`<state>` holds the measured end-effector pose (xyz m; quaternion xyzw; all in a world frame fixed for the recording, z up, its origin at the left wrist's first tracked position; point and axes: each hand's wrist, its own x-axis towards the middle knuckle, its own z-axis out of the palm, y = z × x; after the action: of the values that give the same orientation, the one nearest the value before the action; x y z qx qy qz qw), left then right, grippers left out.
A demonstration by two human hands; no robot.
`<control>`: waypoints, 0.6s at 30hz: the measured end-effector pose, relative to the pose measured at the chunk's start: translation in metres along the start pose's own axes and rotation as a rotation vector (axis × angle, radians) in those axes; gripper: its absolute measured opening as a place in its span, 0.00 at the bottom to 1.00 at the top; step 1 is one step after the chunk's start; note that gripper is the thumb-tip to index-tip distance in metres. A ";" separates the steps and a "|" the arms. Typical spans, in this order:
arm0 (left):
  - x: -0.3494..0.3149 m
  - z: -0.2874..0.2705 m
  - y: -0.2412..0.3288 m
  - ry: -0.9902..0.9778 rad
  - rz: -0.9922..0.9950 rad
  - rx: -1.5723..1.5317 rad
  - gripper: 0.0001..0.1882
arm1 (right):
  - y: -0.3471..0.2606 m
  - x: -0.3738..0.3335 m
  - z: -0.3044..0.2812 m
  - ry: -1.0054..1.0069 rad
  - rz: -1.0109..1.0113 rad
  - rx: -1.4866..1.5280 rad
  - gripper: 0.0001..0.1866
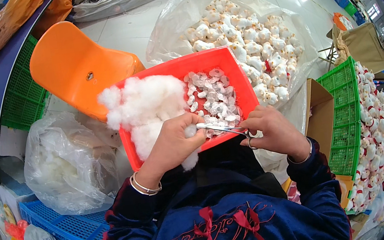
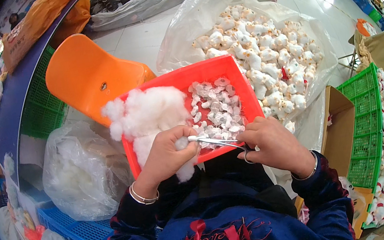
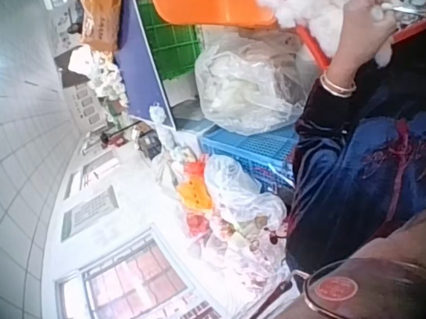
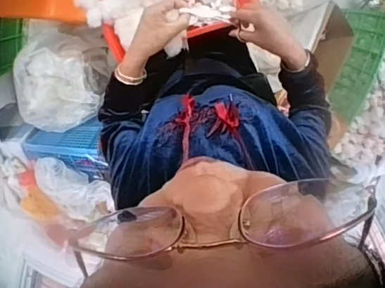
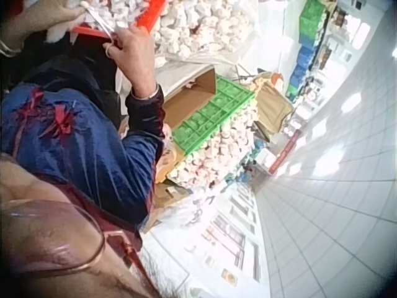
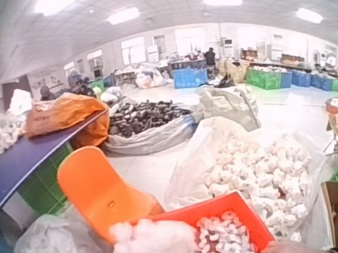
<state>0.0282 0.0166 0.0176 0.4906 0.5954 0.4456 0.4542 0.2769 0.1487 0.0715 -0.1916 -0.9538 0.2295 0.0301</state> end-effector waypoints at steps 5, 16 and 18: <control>-0.003 -0.006 0.000 0.037 0.110 -0.104 0.10 | -0.006 0.001 0.000 0.014 0.013 0.065 0.15; -0.004 0.007 -0.011 0.240 0.046 -0.323 0.09 | -0.021 -0.002 0.025 -0.034 0.190 0.517 0.17; -0.006 0.007 -0.011 0.266 0.058 -0.331 0.09 | -0.021 -0.004 0.034 0.007 0.201 0.591 0.17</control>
<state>0.0333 0.0104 0.0060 0.3631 0.5545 0.6111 0.4328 0.2679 0.1155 0.0513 -0.2685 -0.8220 0.4980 0.0651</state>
